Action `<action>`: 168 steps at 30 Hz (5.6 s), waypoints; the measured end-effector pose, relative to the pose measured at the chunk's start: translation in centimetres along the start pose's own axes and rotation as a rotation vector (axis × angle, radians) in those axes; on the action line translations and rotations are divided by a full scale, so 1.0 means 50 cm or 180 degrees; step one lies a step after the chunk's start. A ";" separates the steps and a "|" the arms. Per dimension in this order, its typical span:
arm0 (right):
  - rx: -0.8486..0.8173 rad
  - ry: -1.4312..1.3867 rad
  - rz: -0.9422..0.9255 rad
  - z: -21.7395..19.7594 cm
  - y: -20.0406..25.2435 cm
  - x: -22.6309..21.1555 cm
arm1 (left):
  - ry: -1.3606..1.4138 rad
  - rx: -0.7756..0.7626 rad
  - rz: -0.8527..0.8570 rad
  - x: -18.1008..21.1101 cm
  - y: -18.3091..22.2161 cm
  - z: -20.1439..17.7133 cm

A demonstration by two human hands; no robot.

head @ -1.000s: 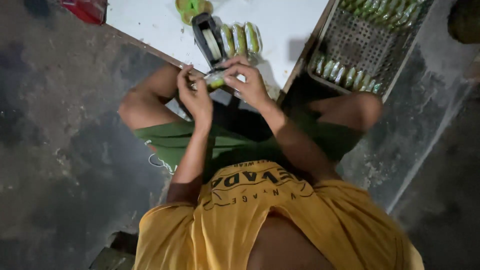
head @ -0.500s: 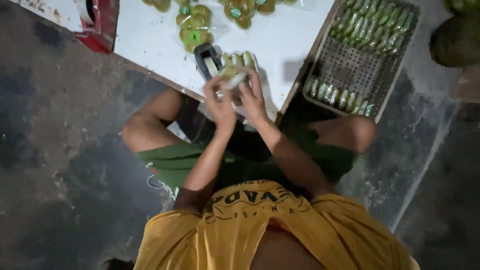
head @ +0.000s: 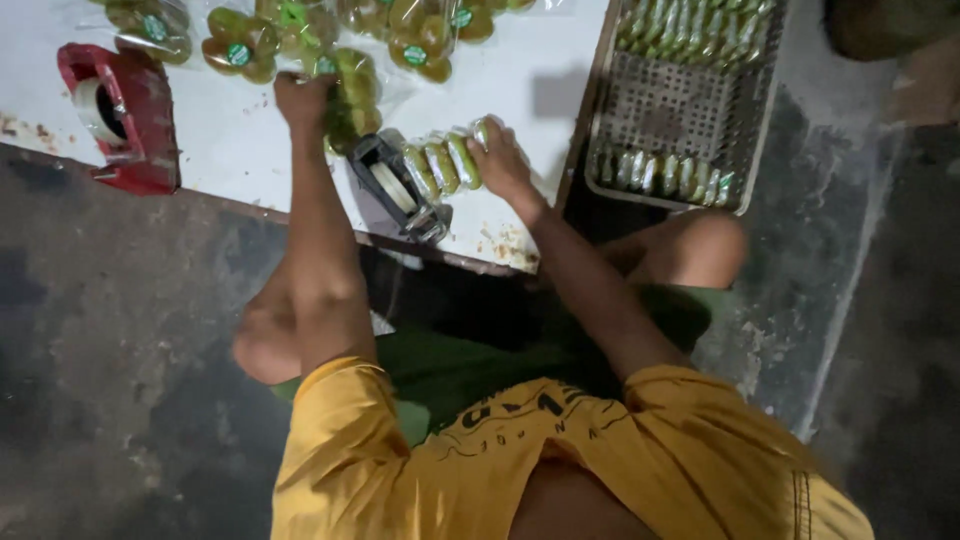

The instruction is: The person packages green cakes into plastic bags, seals them using a tape dispenser, and then places the finished packages into a plastic crate.

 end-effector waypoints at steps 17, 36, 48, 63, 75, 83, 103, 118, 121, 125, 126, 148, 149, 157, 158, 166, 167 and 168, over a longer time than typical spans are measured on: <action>-0.0725 -0.1360 -0.1805 -0.253 0.191 -0.237 | 0.2207 -0.3086 -0.0026 0.080 0.743 -0.191; -0.0212 -0.2585 0.0023 -0.263 0.287 -0.125 | 0.2304 -0.1632 0.0824 0.071 0.822 -0.165; -0.0499 -0.1752 -0.0727 -0.237 0.316 -0.134 | 0.2179 -0.1617 0.2001 0.133 0.854 -0.247; -0.0136 -0.3482 -0.0245 -0.231 0.339 -0.123 | 0.2927 -0.1380 0.0920 0.128 0.834 -0.201; -0.0528 -0.3810 -0.0300 -0.256 0.325 -0.140 | 0.1416 -0.1013 0.1540 0.164 0.872 -0.237; 0.0039 -0.2029 -0.0849 -0.290 0.316 -0.181 | 0.1311 -0.0558 0.2228 0.147 0.871 -0.231; 0.0253 -0.2284 -0.0756 -0.221 0.312 -0.145 | 0.2118 -0.0154 0.1792 0.057 0.818 -0.118; -0.0591 -0.1949 -0.0189 0.143 0.193 -0.048 | 0.2722 0.1372 0.1093 -0.068 0.806 -0.227; -0.0799 -0.1741 0.0036 0.148 0.200 -0.067 | 0.2784 0.1541 0.1010 -0.092 0.780 -0.237; -0.0935 -0.1739 0.0130 0.053 0.254 -0.074 | 0.2780 0.1605 0.0859 -0.118 0.768 -0.226; -0.0941 -0.1729 0.0112 0.045 0.260 -0.059 | 0.2796 0.1619 0.0856 -0.102 0.771 -0.229; 0.0204 -0.1860 -0.0930 -0.184 0.307 -0.192 | 0.2106 0.1130 0.1798 0.081 0.852 -0.153; 0.0434 -0.2377 -0.0240 -0.165 0.306 -0.166 | 0.1865 0.1275 0.2090 0.099 0.865 -0.139; 0.1188 -0.1712 0.0233 -0.171 0.032 0.025 | -0.0773 0.0550 0.3337 0.153 0.610 -0.096; 0.1032 -0.1579 0.0198 -0.149 -0.001 0.059 | -0.1624 0.0497 0.3301 0.144 0.563 -0.077; -0.1376 0.0678 -0.0824 -0.200 -0.006 -0.064 | -0.2451 -0.0620 0.3827 0.149 0.484 0.010; -0.1711 0.0744 -0.1037 -0.231 0.000 -0.104 | -0.2307 -0.0698 0.3864 0.163 0.494 0.017; -0.1675 0.0744 -0.0925 -0.197 -0.005 -0.062 | -0.2289 -0.0791 0.3943 0.176 0.510 0.027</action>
Point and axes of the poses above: each hand's wrist, its own y-axis away from the middle knuckle, its own z-axis out of the palm, x = y × z, the point moved 3 cm from there along -y, towards the middle knuckle, and after that the axes turned 9 degrees about x, right-handed, at the moved point
